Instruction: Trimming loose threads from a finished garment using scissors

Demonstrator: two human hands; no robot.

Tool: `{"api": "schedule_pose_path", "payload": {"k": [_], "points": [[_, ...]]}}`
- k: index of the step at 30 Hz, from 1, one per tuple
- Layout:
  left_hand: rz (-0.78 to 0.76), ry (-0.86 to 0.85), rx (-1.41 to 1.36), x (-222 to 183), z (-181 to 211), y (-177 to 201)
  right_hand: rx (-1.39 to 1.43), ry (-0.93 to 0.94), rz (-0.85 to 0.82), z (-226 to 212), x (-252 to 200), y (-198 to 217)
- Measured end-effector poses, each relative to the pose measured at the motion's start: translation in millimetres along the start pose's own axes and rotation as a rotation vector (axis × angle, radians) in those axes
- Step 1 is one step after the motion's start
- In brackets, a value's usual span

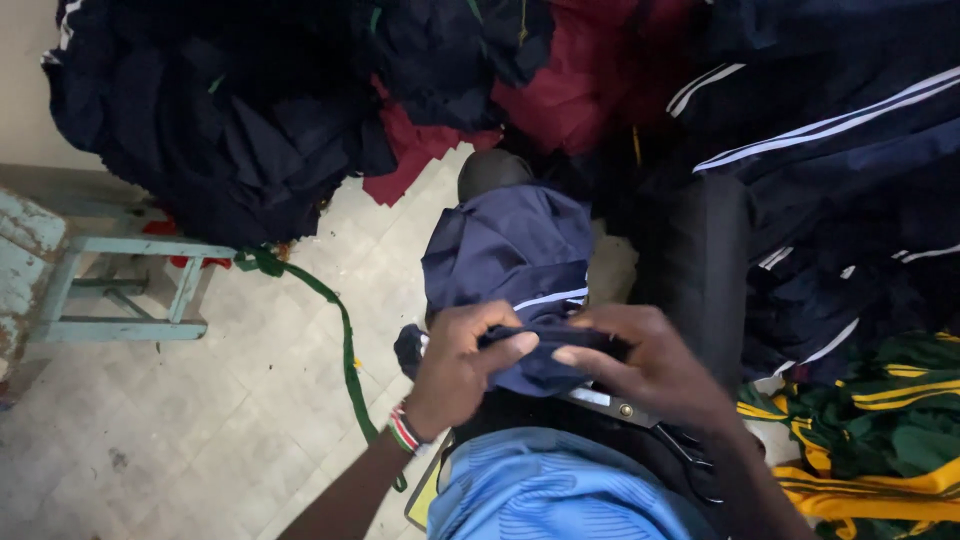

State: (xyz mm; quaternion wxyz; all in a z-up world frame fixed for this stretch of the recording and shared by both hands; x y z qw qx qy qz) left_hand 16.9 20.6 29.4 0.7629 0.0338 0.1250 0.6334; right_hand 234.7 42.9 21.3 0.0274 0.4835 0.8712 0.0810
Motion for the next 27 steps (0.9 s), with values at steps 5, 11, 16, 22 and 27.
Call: {"api": "schedule_pose_path", "payload": {"k": [5, 11, 16, 22, 27], "points": [[-0.046, -0.146, 0.247, -2, 12, -6, -0.085, 0.129, -0.014, -1, 1, -9], [-0.060, -0.055, 0.473, -1, -10, 23, -0.085, 0.145, 0.071, 11, -17, 1], [-0.096, -0.149, 0.325, -1, 13, -7, -0.169, 0.063, 0.041, 4, -10, -2], [-0.126, -0.213, 0.385, -2, 3, -20, -0.095, 0.138, -0.024, -5, -6, -9], [-0.093, -0.104, 0.301, -1, -3, -13, -0.096, 0.176, -0.029, -10, -5, -8]]}}
Point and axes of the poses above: each hand's wrist, its own x-axis towards the middle knuckle, its own y-axis out of the back of the hand, z = x × y, the point moved 2 cm from there along x, towards the middle knuckle, and after that the axes turned 1 degree about -y, right-handed, at the moved point
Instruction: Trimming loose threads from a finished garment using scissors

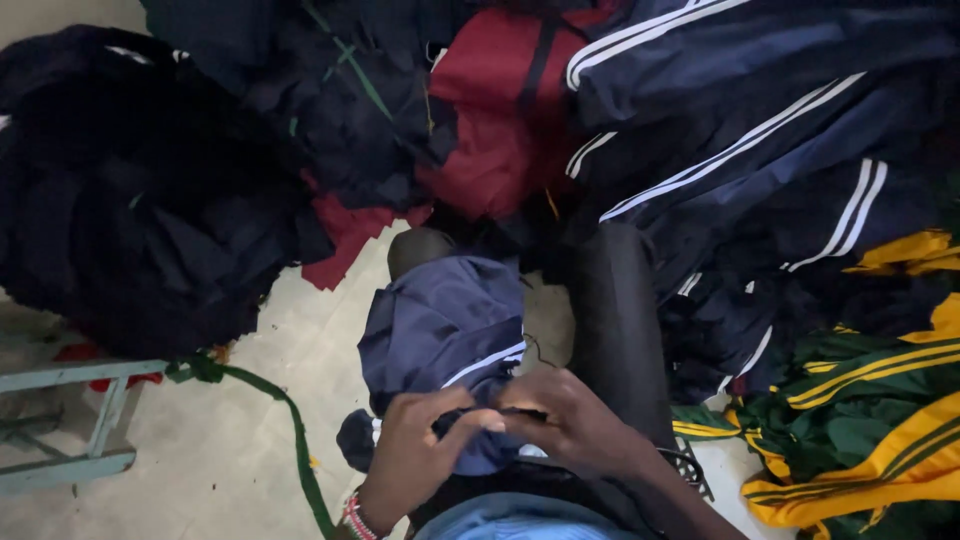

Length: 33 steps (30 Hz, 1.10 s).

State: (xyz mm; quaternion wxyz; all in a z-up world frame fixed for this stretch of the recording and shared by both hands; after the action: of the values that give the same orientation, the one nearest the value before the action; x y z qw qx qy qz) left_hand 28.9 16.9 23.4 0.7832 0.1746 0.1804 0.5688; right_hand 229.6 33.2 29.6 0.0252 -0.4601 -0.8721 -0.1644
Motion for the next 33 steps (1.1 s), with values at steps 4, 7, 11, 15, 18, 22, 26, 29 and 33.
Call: {"api": "schedule_pose_path", "payload": {"k": [4, 7, 11, 15, 18, 22, 26, 29, 33], "points": [[-0.081, 0.246, 0.074, -6, -28, 40, -0.010, -0.022, 0.063, 12, -16, 12], [0.012, 0.282, 0.100, -7, -22, 61, -0.015, -0.092, 0.101, 19, -18, 14], [0.083, 0.025, -0.051, -17, -29, 9, 0.067, 0.009, 0.138, 0, -2, 1], [0.187, -0.061, -0.024, -20, -21, -2, 0.119, 0.041, 0.064, -19, 0, 1], [0.201, -0.069, -0.021, -24, -23, -10, 0.089, -0.075, -0.165, -25, -1, -6], [0.149, -0.164, 0.123, -19, -35, -1, 0.025, -0.053, -0.139, -8, -10, -17], [0.364, 0.451, 0.048, -26, -109, 66, 0.000, 0.001, -0.038, -2, -14, 17], [0.242, -0.128, 0.355, -24, -90, 46, 0.115, -0.116, -0.192, 2, -11, 9], [0.066, -0.433, 0.410, -25, -51, -14, 0.042, -0.062, -0.216, 3, -1, -3]]}}
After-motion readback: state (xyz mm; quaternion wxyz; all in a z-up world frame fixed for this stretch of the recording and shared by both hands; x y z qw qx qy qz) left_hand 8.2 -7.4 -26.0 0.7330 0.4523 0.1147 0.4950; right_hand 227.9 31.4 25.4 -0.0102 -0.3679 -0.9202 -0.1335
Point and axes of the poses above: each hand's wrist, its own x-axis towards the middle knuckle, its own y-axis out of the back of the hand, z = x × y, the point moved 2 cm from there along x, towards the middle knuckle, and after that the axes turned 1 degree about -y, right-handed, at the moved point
